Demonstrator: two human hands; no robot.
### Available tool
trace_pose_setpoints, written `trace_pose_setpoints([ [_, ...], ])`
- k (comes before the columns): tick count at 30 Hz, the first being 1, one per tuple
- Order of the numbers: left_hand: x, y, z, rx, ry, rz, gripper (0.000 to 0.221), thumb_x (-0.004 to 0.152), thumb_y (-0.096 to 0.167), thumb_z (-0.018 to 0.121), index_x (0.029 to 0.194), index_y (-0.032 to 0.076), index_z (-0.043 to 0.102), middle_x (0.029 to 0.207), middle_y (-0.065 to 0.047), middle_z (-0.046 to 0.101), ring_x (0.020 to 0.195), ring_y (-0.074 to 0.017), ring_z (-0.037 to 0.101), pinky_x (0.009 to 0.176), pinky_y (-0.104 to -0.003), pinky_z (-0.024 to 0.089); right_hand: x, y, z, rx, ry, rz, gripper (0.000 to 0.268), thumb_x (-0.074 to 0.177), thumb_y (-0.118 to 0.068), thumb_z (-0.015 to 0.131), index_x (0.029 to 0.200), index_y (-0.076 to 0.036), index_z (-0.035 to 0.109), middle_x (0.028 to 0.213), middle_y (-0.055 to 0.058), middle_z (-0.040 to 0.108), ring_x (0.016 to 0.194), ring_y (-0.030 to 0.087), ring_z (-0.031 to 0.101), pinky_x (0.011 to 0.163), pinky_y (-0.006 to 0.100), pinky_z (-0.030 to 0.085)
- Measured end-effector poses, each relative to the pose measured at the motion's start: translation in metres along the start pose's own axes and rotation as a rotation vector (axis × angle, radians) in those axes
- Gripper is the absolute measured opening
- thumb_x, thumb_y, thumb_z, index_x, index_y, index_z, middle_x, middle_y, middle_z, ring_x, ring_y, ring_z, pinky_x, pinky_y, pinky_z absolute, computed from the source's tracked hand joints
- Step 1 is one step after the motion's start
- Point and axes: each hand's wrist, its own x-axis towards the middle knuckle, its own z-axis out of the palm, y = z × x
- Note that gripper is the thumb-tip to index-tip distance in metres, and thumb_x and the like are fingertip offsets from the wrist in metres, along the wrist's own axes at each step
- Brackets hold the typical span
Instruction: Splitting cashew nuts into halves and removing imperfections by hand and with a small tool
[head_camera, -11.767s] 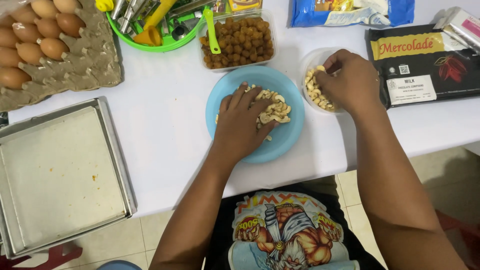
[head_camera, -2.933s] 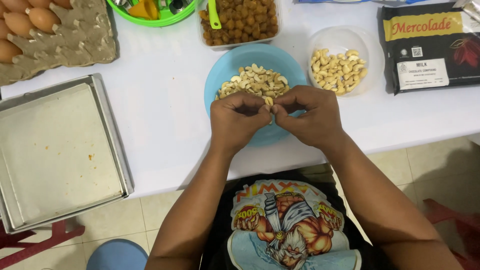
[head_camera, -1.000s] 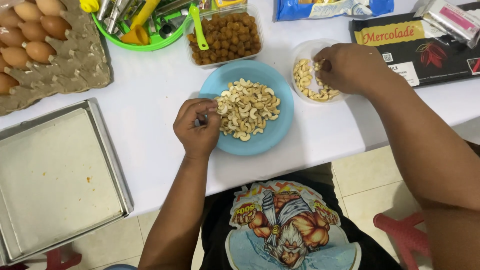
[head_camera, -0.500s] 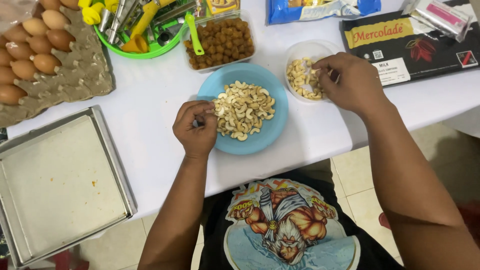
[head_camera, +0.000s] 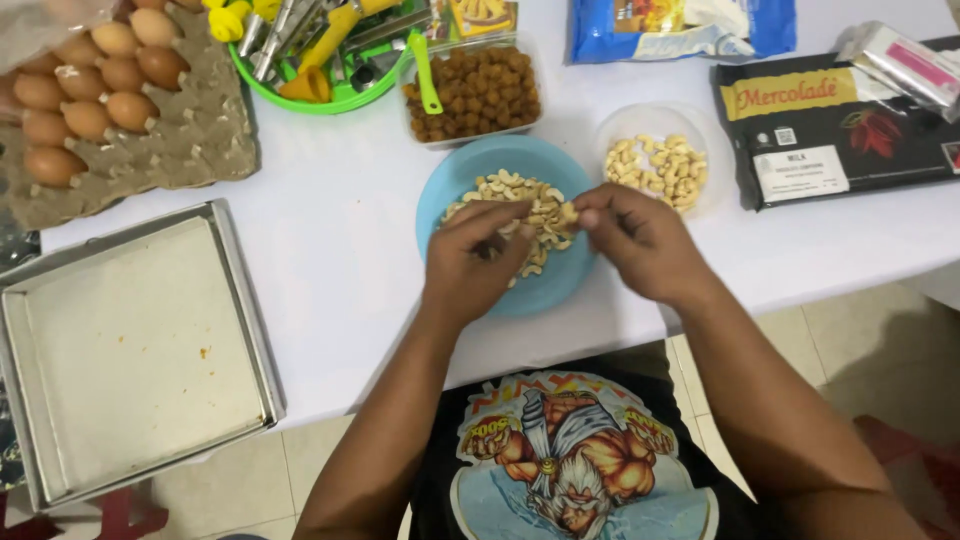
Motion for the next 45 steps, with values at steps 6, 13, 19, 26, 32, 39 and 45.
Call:
trace_pose_setpoints([
  [6,-0.004,-0.011,-0.005,-0.047,0.015,-0.014,0.018,0.087,0.002,0.083,0.103,0.012,0.082,0.097,-0.013,0.079,0.064,-0.0139,0.068,0.052,-0.029,0.052,0.006,-0.007,0.036,0.033,0.036,-0.11,0.011,0.103,-0.008,0.067,0.108,-0.006,0.076,0.066,0.008,0.067,0.061,0.02,0.062,0.062,0.033,0.053],
  [13,-0.007,-0.006,-0.01,-0.03,0.044,0.025,0.019,0.088,0.006,0.084,0.106,0.013,0.083,0.101,-0.01,0.079,0.073,-0.014,0.072,0.056,-0.029,0.056,0.011,-0.019,0.038,0.023,0.025,-0.125,0.011,0.103,-0.015,0.069,0.105,-0.008,0.078,0.065,0.006,0.065,0.06,0.015,0.057,0.061,0.031,0.052],
  [19,-0.011,-0.004,-0.009,-0.029,0.059,-0.013,0.015,0.088,0.007,0.085,0.101,0.013,0.083,0.096,-0.007,0.079,0.065,-0.0105,0.068,0.052,-0.026,0.054,0.008,-0.025,0.038,-0.009,0.09,-0.172,0.008,0.097,-0.005,0.076,0.104,-0.005,0.081,0.072,0.011,0.07,0.063,0.017,0.062,0.055,0.03,0.05],
  [26,-0.007,0.001,-0.009,0.049,0.027,-0.032,0.013,0.085,0.007,0.086,0.096,0.013,0.083,0.088,-0.008,0.078,0.06,-0.0142,0.069,0.047,-0.025,0.054,0.003,-0.023,0.039,0.031,0.146,-0.141,0.009,0.094,-0.007,0.081,0.102,-0.002,0.08,0.074,0.013,0.072,0.062,0.018,0.066,0.054,0.03,0.053],
  [32,-0.003,0.006,-0.006,0.097,0.007,-0.04,0.012,0.083,0.006,0.086,0.093,0.011,0.082,0.086,-0.01,0.078,0.058,-0.0202,0.071,0.046,-0.028,0.055,0.002,-0.024,0.039,0.044,0.154,-0.129,0.007,0.094,-0.005,0.079,0.101,-0.003,0.081,0.07,0.014,0.072,0.061,0.019,0.069,0.054,0.032,0.056],
  [39,-0.003,0.0,-0.006,0.094,-0.031,-0.086,0.012,0.08,0.005,0.086,0.091,0.008,0.082,0.082,-0.015,0.078,0.065,-0.028,0.075,0.051,-0.032,0.061,0.001,-0.028,0.04,0.005,0.149,-0.1,0.008,0.093,-0.006,0.08,0.1,-0.003,0.081,0.07,0.015,0.073,0.064,0.022,0.072,0.059,0.034,0.058],
  [45,0.0,0.006,-0.007,0.109,-0.064,-0.112,0.014,0.075,0.002,0.086,0.086,0.008,0.082,0.077,-0.014,0.077,0.067,-0.0302,0.077,0.054,-0.033,0.063,0.003,-0.029,0.031,-0.02,0.059,-0.056,0.007,0.091,-0.006,0.078,0.097,-0.003,0.081,0.07,0.016,0.073,0.065,0.023,0.072,0.061,0.038,0.059],
])
